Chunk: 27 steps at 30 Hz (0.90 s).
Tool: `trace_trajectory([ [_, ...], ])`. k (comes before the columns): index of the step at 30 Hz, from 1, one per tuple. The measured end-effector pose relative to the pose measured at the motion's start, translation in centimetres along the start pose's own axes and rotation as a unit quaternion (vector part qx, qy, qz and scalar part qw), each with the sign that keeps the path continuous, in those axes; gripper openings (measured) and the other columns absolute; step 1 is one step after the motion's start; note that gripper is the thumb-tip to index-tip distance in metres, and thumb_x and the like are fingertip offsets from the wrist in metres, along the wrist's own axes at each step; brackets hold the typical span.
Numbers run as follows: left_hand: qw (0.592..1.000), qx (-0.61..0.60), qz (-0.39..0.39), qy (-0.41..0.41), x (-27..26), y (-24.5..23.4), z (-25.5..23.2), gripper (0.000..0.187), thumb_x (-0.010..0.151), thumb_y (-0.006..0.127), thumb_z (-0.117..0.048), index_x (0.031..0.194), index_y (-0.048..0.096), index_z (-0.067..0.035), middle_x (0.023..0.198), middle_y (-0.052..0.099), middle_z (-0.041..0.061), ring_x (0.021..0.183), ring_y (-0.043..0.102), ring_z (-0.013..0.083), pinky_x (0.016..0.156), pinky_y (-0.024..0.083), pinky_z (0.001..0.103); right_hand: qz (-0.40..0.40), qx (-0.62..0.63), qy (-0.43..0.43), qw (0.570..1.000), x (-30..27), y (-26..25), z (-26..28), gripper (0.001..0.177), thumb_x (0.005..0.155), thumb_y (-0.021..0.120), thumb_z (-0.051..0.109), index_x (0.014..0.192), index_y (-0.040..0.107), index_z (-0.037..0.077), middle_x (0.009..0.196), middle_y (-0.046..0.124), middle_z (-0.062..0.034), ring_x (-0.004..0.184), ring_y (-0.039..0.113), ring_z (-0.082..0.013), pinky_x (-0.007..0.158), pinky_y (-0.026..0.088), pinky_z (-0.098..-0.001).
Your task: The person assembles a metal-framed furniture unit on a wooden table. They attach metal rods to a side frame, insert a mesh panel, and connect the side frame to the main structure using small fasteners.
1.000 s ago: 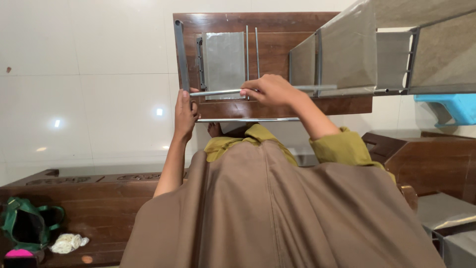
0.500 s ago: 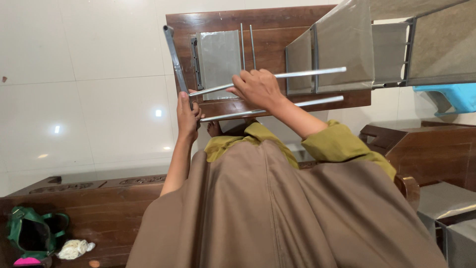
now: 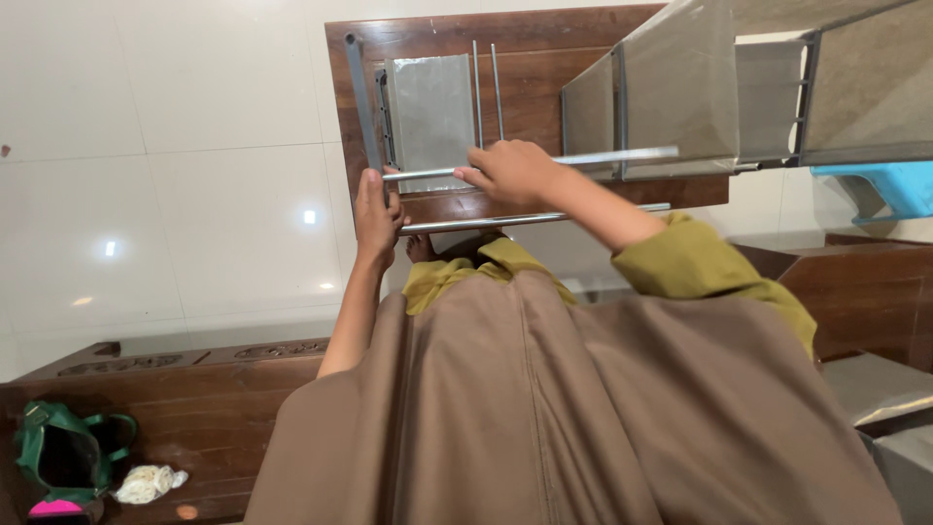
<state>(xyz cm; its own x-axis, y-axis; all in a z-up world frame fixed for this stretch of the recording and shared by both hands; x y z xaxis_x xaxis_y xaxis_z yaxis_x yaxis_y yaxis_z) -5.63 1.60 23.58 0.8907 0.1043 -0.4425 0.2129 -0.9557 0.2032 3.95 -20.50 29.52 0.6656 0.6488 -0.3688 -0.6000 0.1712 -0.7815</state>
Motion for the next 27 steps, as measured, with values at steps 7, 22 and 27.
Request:
trace_trajectory([
  [7,0.998,-0.029,0.047,0.026,0.0,1.4,-1.1,0.051,0.111,0.031,-0.054,0.116,0.055,-0.009,0.059,0.027,-0.008,0.05,0.025,0.0042,0.051,0.038,0.023,-0.165,-0.149,-0.022,0.975,-0.5,0.3,2.7,0.053,0.105,0.054,0.057,0.088,0.06,0.007,0.071,0.065,-0.0128,0.062,0.066,-0.032,0.052,0.05,-0.0471],
  [22,0.998,-0.036,-0.004,0.044,0.3,2.6,0.1,0.053,0.109,0.031,-0.056,0.114,0.053,-0.009,0.058,0.029,-0.007,0.049,0.027,0.0046,0.048,0.036,0.023,-0.243,-0.059,-0.137,0.958,0.7,1.0,2.0,0.054,0.106,0.049,0.056,0.09,0.06,0.005,0.078,0.066,-0.0173,0.072,0.066,-0.0383,0.061,0.05,-0.0488],
  [27,0.999,-0.04,0.006,0.033,0.1,2.5,0.0,0.052,0.11,0.031,-0.055,0.114,0.053,-0.009,0.058,0.028,-0.007,0.048,0.026,0.0044,0.047,0.037,0.023,-0.175,-0.108,-0.083,0.975,1.7,2.4,2.0,0.052,0.105,0.052,0.055,0.083,0.058,0.008,0.063,0.062,-0.0151,0.056,0.062,-0.0389,0.048,0.046,-0.0494],
])
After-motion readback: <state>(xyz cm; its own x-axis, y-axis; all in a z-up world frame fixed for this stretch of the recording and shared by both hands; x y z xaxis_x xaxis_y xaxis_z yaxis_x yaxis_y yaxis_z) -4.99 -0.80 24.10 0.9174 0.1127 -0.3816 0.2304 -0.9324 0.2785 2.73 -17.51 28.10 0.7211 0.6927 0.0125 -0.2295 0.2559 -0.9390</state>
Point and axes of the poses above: each hand's wrist, its own x-axis towards the middle knuckle, its own y-axis out of the palm, z = x × y, the point moved 2 cm from there along x, towards the middle knuckle
